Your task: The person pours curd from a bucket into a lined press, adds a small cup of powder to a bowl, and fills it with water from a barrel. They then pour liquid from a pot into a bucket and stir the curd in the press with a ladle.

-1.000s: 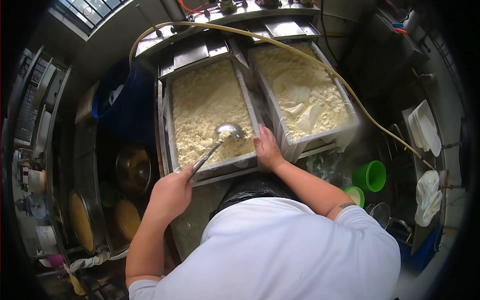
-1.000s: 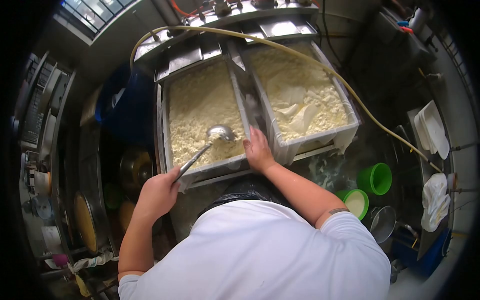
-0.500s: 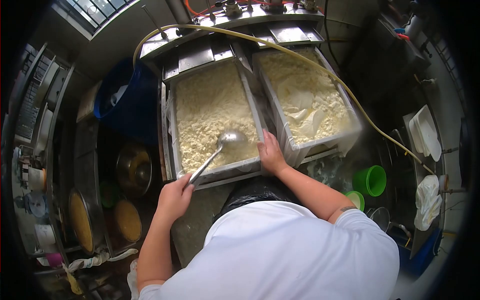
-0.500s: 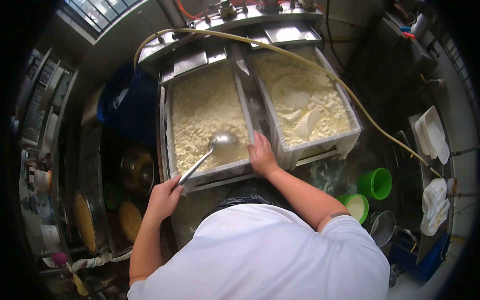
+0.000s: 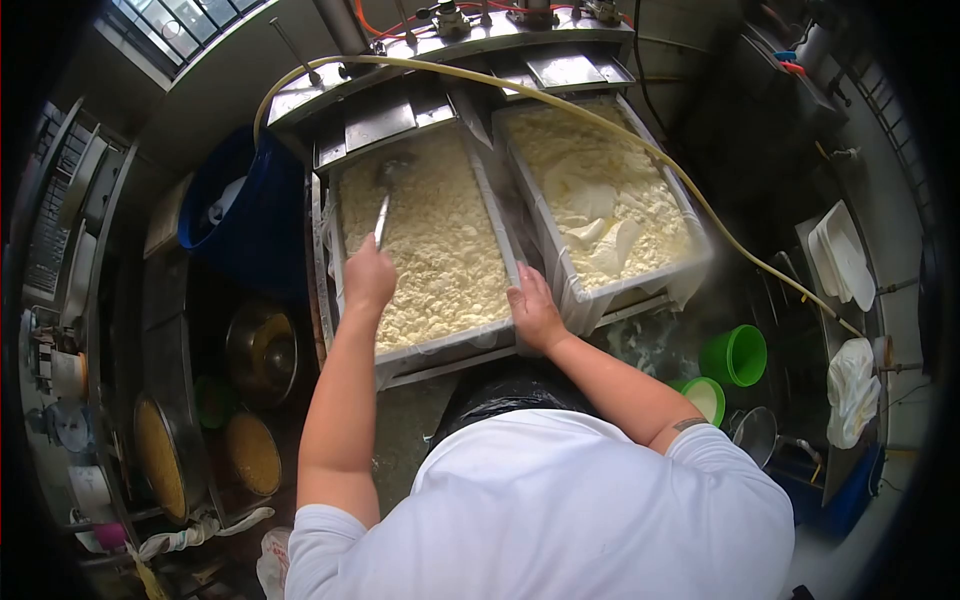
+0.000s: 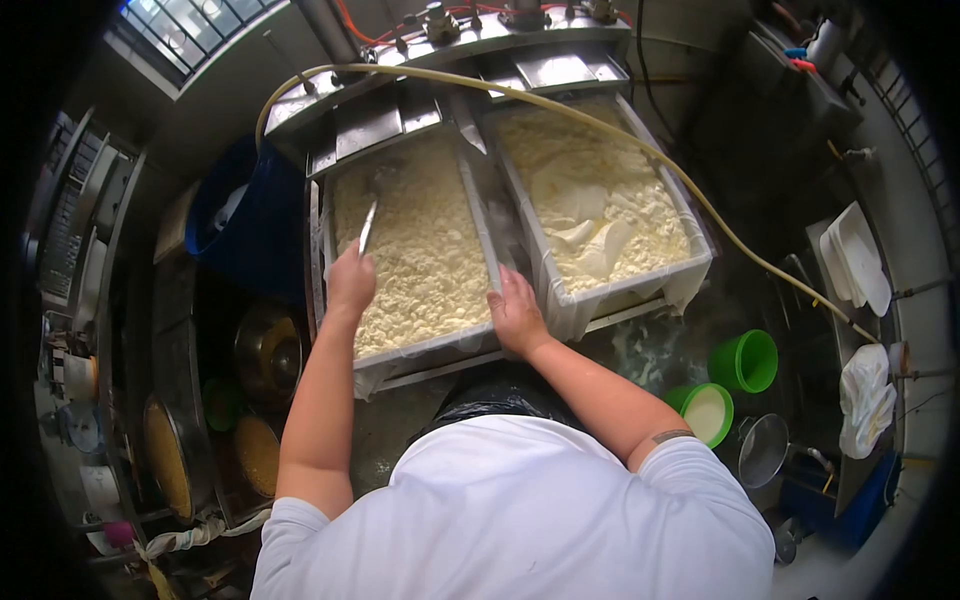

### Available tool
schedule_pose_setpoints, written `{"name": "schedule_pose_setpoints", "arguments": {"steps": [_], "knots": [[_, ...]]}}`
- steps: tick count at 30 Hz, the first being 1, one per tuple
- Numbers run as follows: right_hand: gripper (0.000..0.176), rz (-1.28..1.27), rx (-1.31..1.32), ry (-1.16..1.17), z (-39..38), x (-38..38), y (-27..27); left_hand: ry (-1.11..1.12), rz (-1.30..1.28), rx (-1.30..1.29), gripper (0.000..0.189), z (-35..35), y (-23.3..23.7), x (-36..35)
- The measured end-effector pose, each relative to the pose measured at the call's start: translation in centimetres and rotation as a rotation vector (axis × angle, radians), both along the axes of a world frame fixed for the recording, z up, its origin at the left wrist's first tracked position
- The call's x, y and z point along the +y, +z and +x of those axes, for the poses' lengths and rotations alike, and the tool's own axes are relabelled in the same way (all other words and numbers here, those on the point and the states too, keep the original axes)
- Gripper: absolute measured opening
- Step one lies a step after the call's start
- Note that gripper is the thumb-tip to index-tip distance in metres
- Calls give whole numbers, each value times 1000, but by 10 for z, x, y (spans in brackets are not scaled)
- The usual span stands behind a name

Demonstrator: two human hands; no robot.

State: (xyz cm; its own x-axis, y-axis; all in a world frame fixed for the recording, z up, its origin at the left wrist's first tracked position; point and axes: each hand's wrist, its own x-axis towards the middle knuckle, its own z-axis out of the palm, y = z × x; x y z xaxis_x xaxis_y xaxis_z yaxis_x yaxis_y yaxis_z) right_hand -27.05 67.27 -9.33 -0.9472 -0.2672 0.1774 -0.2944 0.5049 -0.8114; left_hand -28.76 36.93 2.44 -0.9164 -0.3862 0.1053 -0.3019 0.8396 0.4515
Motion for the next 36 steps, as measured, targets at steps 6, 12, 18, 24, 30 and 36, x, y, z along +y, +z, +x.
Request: {"name": "schedule_pose_setpoints", "arguments": {"steps": [6,12,18,24,30,36], "knots": [[63,15,42,10,-2,1,-1,-163,-42,-172,44,20,34,13],[62,-24,42,13,-2,0,-3,-87,-122,-283,41,87,56,14],[63,-41,38,31,-2,1,-3,-93,20,-252,42,167,110,10],[64,-63,9,49,-3,2,0,37,164,-309,41,217,131,50],[67,-56,37,64,-6,2,-6,-74,66,-300,41,187,104,60],[70,-57,-32,117,-7,5,2,-8,-28,-41,43,117,54,39]]}}
